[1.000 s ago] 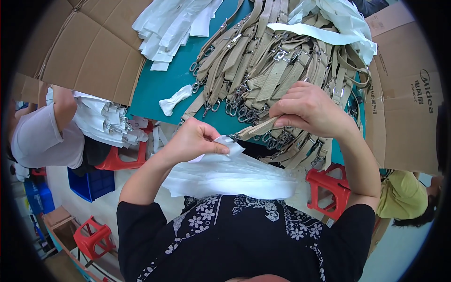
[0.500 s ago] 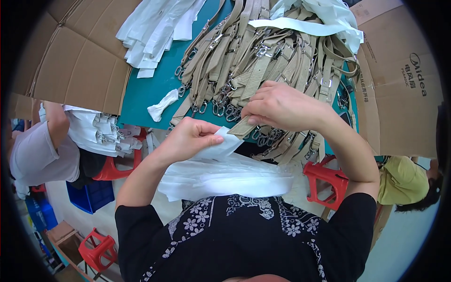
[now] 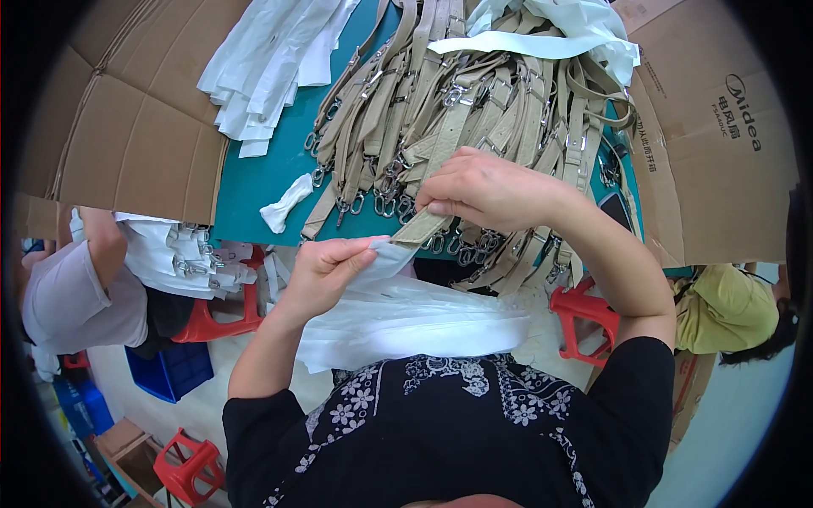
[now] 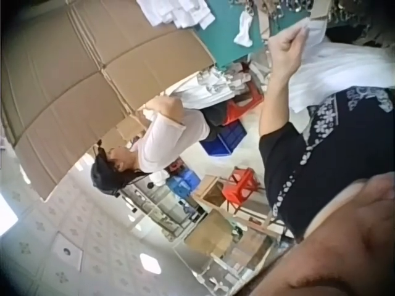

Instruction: Picking fabric straps with buckles from a pile and inserting them into individual plastic bags.

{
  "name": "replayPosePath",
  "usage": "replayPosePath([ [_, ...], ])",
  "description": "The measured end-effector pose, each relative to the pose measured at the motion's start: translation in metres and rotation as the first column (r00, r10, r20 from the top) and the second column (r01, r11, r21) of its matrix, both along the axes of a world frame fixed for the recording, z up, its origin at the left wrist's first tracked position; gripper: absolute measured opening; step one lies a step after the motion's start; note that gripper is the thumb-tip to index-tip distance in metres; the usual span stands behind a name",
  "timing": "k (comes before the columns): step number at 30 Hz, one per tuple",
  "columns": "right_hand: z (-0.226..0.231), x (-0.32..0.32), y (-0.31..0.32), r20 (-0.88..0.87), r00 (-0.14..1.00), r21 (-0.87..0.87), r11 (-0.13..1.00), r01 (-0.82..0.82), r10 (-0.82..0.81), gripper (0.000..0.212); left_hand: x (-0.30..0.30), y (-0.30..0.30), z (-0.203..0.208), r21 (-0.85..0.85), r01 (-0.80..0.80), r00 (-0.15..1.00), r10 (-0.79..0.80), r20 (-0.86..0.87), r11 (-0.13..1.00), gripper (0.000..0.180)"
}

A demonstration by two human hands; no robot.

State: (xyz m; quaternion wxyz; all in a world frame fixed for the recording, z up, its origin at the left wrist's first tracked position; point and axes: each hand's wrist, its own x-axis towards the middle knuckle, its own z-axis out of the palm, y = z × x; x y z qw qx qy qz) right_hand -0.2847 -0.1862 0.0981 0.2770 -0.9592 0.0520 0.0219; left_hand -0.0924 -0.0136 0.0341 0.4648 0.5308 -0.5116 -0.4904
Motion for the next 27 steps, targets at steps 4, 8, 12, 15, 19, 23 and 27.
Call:
replayPosePath([
  [4, -0.001, 0.000, 0.000, 0.023, 0.999, -0.005, 1.000, 0.023, -0.022, 0.016, -0.001, 0.004, -0.003, -0.066, -0.025, 0.997, 0.030, 0.070, 0.997, 0.021],
  [8, -0.002, -0.001, 0.005, 0.063, 0.998, -0.088, 0.996, -0.004, 0.010, 0.017, -0.004, 0.000, 0.000, 0.014, -0.047, 0.995, 0.046, 0.083, 0.999, 0.021],
  [12, -0.002, 0.005, 0.016, 0.083, 0.996, -0.088, 0.996, 0.020, -0.013, 0.027, -0.010, -0.012, 0.006, 0.109, -0.052, 0.999, 0.050, 0.018, 0.993, 0.024],
  [15, -0.010, 0.012, 0.031, 0.141, 0.989, -0.114, 0.992, 0.056, -0.040, 0.031, -0.009, -0.018, 0.002, 0.151, -0.018, 0.999, 0.022, -0.030, 0.988, 0.023],
  [19, -0.025, 0.041, 0.065, 0.325, 0.927, -0.115, 0.966, 0.234, -0.186, 0.037, -0.003, -0.008, -0.005, 0.105, -0.047, 0.997, 0.040, 0.071, 0.993, 0.020],
  [23, -0.043, 0.042, 0.059, 0.567, 0.808, -0.049, 0.973, 0.227, -0.160, 0.040, 0.015, 0.019, -0.012, -0.010, -0.184, 0.949, 0.181, 0.258, 0.983, 0.013],
  [27, -0.027, 0.006, 0.001, 0.296, 0.955, -0.308, 0.944, 0.116, -0.020, 0.041, 0.051, 0.058, -0.002, 0.139, -0.222, 0.964, 0.195, 0.183, 0.965, 0.012],
])
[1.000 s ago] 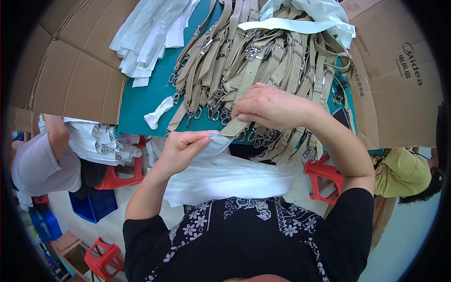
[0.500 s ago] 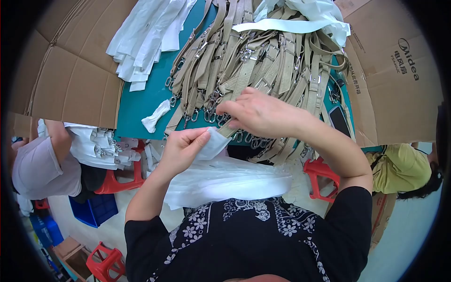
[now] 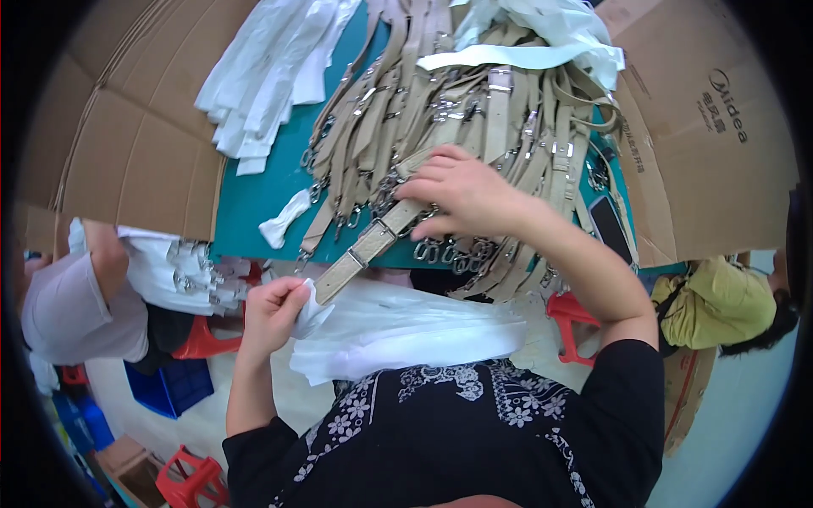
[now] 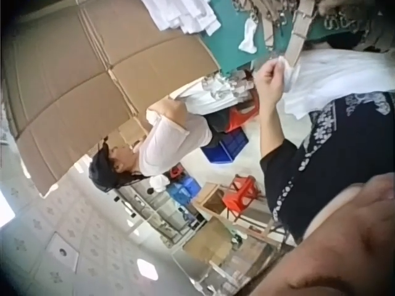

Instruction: Picking fabric straps with buckles from a pile and inserting them into individual plastic bags.

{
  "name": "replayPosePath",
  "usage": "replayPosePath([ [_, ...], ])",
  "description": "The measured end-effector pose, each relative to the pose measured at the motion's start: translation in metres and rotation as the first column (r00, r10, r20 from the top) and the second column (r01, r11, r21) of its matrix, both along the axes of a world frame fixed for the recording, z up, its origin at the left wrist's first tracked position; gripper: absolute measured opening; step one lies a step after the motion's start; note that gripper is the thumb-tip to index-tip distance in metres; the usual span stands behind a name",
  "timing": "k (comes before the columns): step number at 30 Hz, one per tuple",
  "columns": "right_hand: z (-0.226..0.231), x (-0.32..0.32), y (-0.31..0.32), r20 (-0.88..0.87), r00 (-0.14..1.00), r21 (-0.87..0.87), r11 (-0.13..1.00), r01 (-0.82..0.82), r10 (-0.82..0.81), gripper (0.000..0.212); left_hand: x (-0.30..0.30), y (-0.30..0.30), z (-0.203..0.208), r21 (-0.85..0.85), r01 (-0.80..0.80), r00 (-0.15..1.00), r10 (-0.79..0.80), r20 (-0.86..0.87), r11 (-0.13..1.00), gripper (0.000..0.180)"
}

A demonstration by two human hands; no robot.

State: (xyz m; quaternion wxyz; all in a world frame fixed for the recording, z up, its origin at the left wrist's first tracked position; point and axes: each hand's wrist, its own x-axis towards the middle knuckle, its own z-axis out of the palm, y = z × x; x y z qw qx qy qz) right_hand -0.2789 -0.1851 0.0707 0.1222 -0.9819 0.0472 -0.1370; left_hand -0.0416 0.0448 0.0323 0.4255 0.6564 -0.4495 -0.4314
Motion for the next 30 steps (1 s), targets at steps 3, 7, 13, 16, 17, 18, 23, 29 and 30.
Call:
replayPosePath([
  [3, 0.014, 0.008, 0.009, -0.001, 0.998, -0.006, 0.998, -0.069, 0.069, 0.029, 0.002, 0.005, -0.008, 0.004, -0.022, 0.999, 0.022, 0.031, 1.000, 0.014],
  [7, 0.034, 0.023, 0.030, 0.004, 0.997, 0.054, 0.995, -0.079, 0.079, 0.022, -0.006, -0.004, -0.017, -0.108, -0.035, 0.993, 0.023, -0.113, 0.994, 0.017],
  [13, 0.032, 0.032, 0.055, -0.066, 0.995, 0.142, 0.987, -0.071, 0.081, 0.016, -0.025, -0.028, -0.004, -0.193, 0.019, 0.994, -0.039, -0.101, 0.981, 0.019],
  [16, 0.016, 0.033, 0.064, -0.130, 0.991, 0.131, 0.991, -0.005, 0.022, 0.017, -0.040, -0.037, -0.005, -0.255, 0.056, 0.997, -0.069, -0.042, 0.965, 0.018],
  [17, 0.002, 0.032, 0.063, -0.108, 0.994, 0.185, 0.982, 0.036, -0.016, 0.019, -0.044, -0.043, -0.004, -0.270, 0.064, 0.997, -0.073, -0.023, 0.961, 0.017],
  [18, -0.009, 0.029, 0.063, -0.056, 0.998, 0.293, 0.956, 0.009, 0.008, 0.021, -0.046, -0.044, -0.005, -0.280, 0.085, 0.995, -0.095, -0.023, 0.956, 0.017],
  [23, -0.001, -0.007, 0.025, -0.170, 0.982, 0.092, 0.991, 0.099, -0.083, 0.024, -0.041, -0.039, -0.024, -0.260, 0.022, 0.996, 0.000, 0.084, 0.965, 0.015],
  [29, 0.013, 0.024, 0.071, 0.032, 0.998, -0.077, 0.996, 0.055, -0.052, 0.018, -0.049, -0.031, -0.021, -0.348, 0.020, 0.991, 0.028, 0.132, 0.937, 0.016],
  [30, 0.010, 0.031, 0.087, 0.078, 0.994, -0.062, 0.995, 0.081, -0.077, 0.016, -0.049, -0.024, -0.023, -0.418, -0.032, 0.992, 0.078, 0.094, 0.908, 0.016],
])
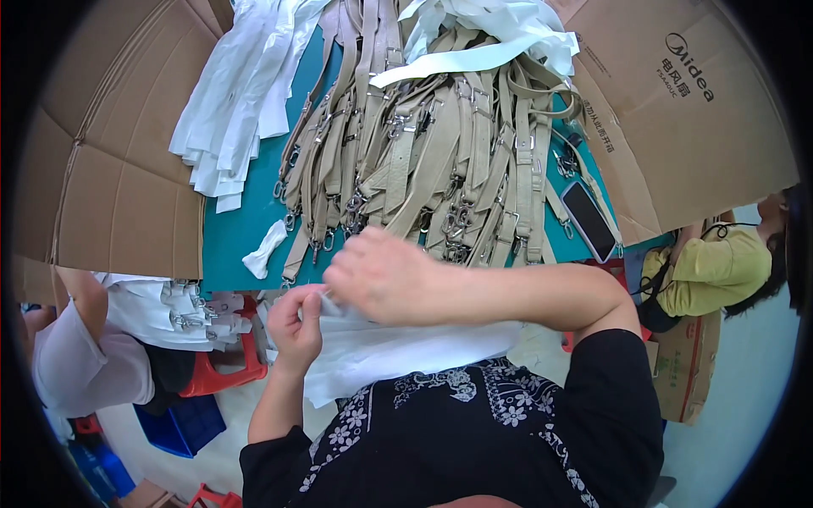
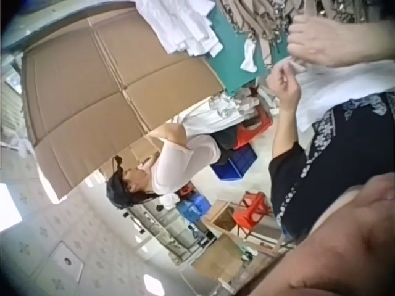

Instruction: Picking fabric straps with buckles from a pile and inserting them into individual plastic bags.

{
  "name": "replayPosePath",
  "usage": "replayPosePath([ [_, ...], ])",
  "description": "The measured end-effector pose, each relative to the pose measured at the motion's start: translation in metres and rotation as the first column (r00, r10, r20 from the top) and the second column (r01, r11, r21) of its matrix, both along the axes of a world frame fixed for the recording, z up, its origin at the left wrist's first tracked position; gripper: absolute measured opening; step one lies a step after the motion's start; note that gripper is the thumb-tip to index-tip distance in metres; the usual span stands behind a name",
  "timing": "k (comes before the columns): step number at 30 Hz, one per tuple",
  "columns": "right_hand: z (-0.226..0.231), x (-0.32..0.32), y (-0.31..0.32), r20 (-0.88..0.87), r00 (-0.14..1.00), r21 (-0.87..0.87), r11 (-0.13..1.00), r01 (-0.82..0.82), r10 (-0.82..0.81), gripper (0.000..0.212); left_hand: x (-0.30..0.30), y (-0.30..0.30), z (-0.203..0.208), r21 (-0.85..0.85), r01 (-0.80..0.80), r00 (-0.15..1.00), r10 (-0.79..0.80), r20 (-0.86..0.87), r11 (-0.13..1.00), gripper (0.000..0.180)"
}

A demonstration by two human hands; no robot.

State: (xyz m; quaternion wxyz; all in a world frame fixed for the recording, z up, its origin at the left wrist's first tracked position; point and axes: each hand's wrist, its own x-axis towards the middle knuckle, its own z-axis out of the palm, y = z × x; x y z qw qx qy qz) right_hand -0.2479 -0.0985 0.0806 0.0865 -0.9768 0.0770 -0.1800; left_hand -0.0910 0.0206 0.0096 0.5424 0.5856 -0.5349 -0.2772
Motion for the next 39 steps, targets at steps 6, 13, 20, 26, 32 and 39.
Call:
replayPosePath([
  [6, 0.017, -0.002, -0.024, -0.123, 0.992, 0.176, 0.984, 0.037, -0.015, 0.027, 0.045, 0.028, 0.020, -0.278, -0.061, 0.881, 0.183, 0.436, 0.958, 0.008],
  [13, 0.055, -0.004, -0.061, -0.053, 0.998, 0.186, 0.982, -0.034, 0.045, 0.020, 0.086, 0.059, 0.175, -0.224, -0.129, 0.531, 0.258, 0.807, 0.966, 0.006],
  [20, 0.092, -0.013, -0.048, -0.034, 0.999, 0.149, 0.989, 0.004, 0.001, 0.020, 0.096, 0.010, 0.036, 0.210, 0.078, 0.997, -0.075, -0.025, 0.975, 0.016],
  [26, 0.078, -0.004, -0.040, -0.100, 0.994, 0.130, 0.990, 0.047, -0.034, 0.021, 0.060, -0.012, -0.006, 0.091, 0.194, 0.948, -0.163, -0.275, 0.977, 0.018],
  [32, 0.041, 0.018, -0.026, -0.245, 0.969, 0.052, 0.997, 0.056, -0.042, 0.021, 0.041, -0.020, 0.011, 0.107, 0.185, 0.962, -0.158, -0.221, 0.977, 0.017],
  [39, -0.023, 0.042, -0.013, -0.019, 0.998, 0.420, 0.906, 0.061, -0.058, 0.020, 0.027, -0.019, 0.007, 0.182, 0.073, 0.990, -0.049, -0.132, 0.981, 0.016],
])
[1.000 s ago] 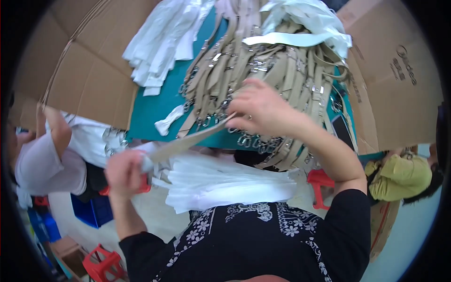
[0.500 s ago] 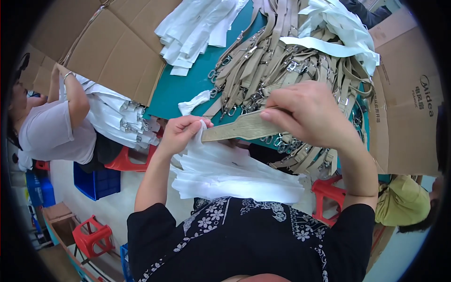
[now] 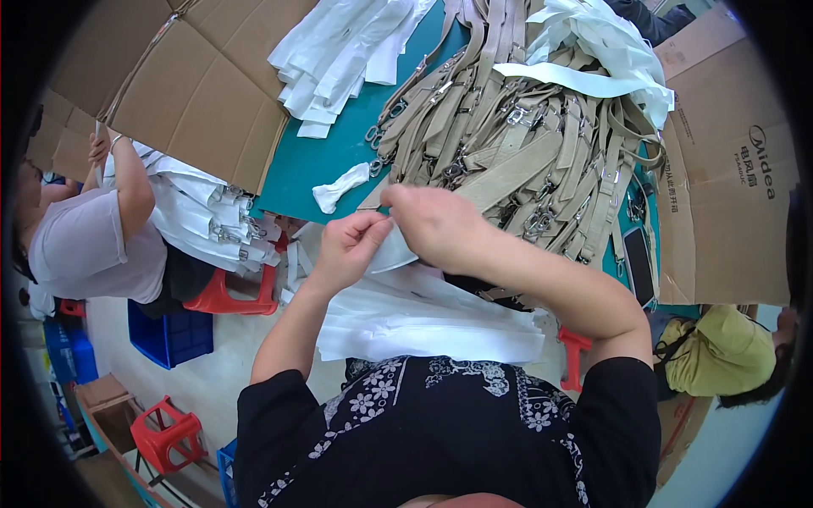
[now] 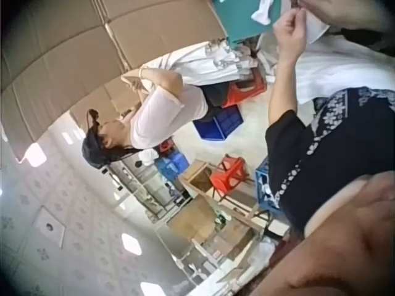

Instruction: Picking fabric straps with buckles from a pile and inserting them into individual plastic bags.

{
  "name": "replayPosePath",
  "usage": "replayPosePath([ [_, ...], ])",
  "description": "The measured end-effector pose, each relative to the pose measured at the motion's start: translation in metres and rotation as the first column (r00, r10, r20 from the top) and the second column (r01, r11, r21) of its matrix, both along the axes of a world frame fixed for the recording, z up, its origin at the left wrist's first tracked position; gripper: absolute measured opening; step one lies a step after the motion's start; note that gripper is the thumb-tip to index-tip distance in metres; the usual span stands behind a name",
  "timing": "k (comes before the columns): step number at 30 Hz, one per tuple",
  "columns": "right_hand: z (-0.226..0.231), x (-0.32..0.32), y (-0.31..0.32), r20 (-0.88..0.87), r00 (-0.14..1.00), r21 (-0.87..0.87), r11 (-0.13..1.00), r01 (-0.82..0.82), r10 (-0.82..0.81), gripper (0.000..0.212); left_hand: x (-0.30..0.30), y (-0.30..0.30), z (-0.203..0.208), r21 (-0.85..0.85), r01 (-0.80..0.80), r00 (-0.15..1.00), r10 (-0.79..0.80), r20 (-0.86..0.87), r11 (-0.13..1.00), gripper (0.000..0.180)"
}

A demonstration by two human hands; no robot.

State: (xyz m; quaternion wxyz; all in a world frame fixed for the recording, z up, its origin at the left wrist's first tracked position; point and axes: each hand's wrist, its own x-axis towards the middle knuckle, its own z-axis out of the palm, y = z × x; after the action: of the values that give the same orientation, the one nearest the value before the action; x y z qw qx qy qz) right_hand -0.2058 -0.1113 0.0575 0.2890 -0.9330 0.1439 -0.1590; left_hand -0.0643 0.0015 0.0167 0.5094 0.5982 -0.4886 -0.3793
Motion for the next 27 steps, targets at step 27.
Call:
replayPosePath([
  [27, 0.061, -0.043, -0.048, -0.537, 0.823, 0.080, 0.982, -0.169, 0.185, 0.036, -0.003, -0.001, -0.015, -0.163, -0.092, 0.996, 0.087, -0.034, 0.982, 0.018],
])
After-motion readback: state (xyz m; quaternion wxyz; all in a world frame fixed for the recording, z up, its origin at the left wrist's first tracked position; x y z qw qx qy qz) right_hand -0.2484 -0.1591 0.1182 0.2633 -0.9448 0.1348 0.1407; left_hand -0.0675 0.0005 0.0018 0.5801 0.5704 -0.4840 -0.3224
